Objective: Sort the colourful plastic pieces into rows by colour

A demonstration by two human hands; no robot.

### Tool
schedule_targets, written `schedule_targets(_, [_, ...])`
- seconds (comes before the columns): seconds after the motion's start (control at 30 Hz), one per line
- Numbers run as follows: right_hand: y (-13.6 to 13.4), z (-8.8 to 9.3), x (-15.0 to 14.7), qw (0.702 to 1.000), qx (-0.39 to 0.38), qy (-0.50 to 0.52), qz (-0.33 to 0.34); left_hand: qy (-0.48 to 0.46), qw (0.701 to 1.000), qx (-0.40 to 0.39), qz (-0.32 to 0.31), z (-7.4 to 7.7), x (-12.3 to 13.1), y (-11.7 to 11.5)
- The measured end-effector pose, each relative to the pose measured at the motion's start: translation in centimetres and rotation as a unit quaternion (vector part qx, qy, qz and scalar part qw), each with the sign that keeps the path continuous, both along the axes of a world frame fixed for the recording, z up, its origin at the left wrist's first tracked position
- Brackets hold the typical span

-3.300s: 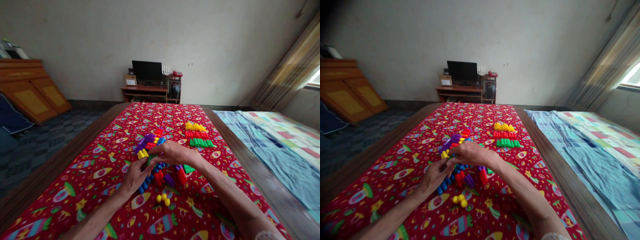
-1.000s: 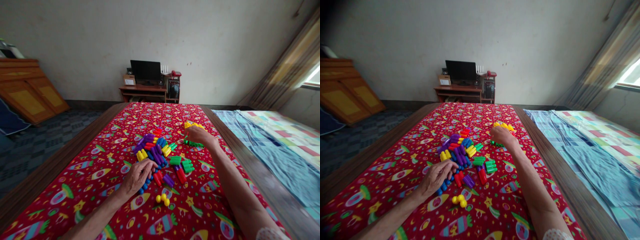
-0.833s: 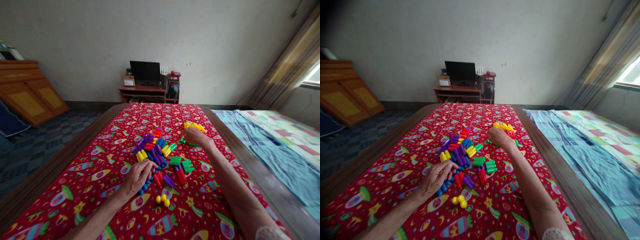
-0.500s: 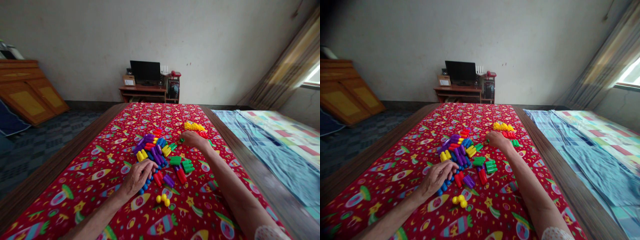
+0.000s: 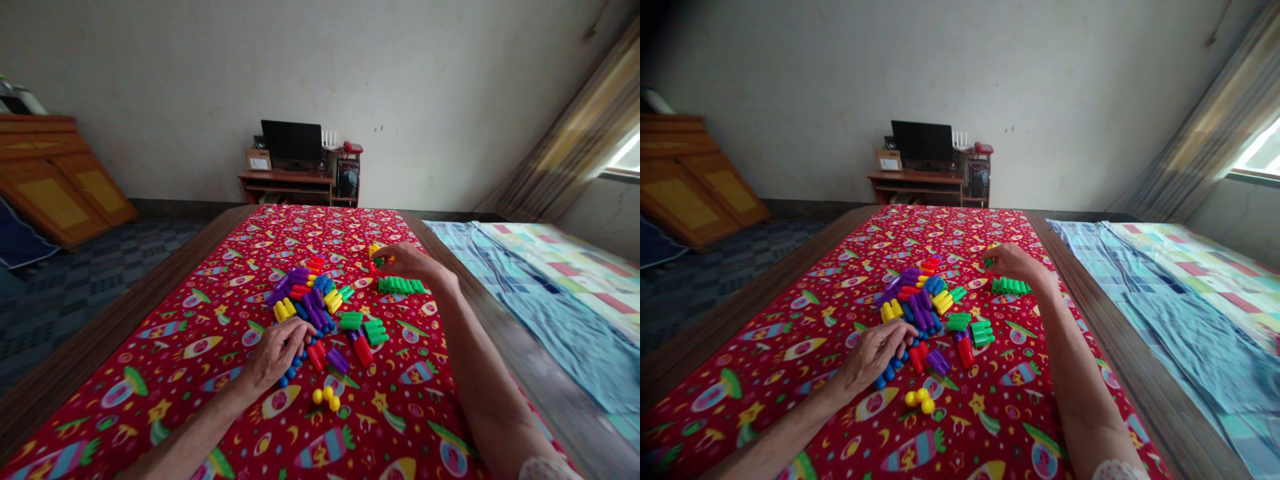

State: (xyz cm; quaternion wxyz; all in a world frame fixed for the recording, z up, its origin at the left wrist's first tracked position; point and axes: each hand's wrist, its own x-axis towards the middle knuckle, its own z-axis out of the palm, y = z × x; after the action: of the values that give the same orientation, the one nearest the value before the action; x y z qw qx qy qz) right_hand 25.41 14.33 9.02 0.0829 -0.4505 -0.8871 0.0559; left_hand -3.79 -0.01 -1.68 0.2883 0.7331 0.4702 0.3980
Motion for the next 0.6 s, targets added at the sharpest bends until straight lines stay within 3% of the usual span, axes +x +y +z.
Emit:
schedule_targets(0.1, [-0.2,-0.5,2.5,0.999,0.026,0.018,0.009,0.0,1.0,0.005,0.001,0.0,0.0,-0.1])
schedule_targets(0.33, [-0.2,-4.5,8.6,0.998,0.03,-0.045,0.027,0.007,1.0,-0.008,0.008,0.0,-0.1,-0.1])
schedule_targets(0.47, [-0.4,-5.9,9.4,0.998,0.026,-0.048,0.003,0.005,1.0,-0.004,0.001,-0.4,-0.2,0.1])
schedule_targets(0.6, [-1.2,-5.9,8.8,0.999,0.005,-0.018,0.039,0.01,1.0,0.01,-0.004,-0.7,-0.4,0.2])
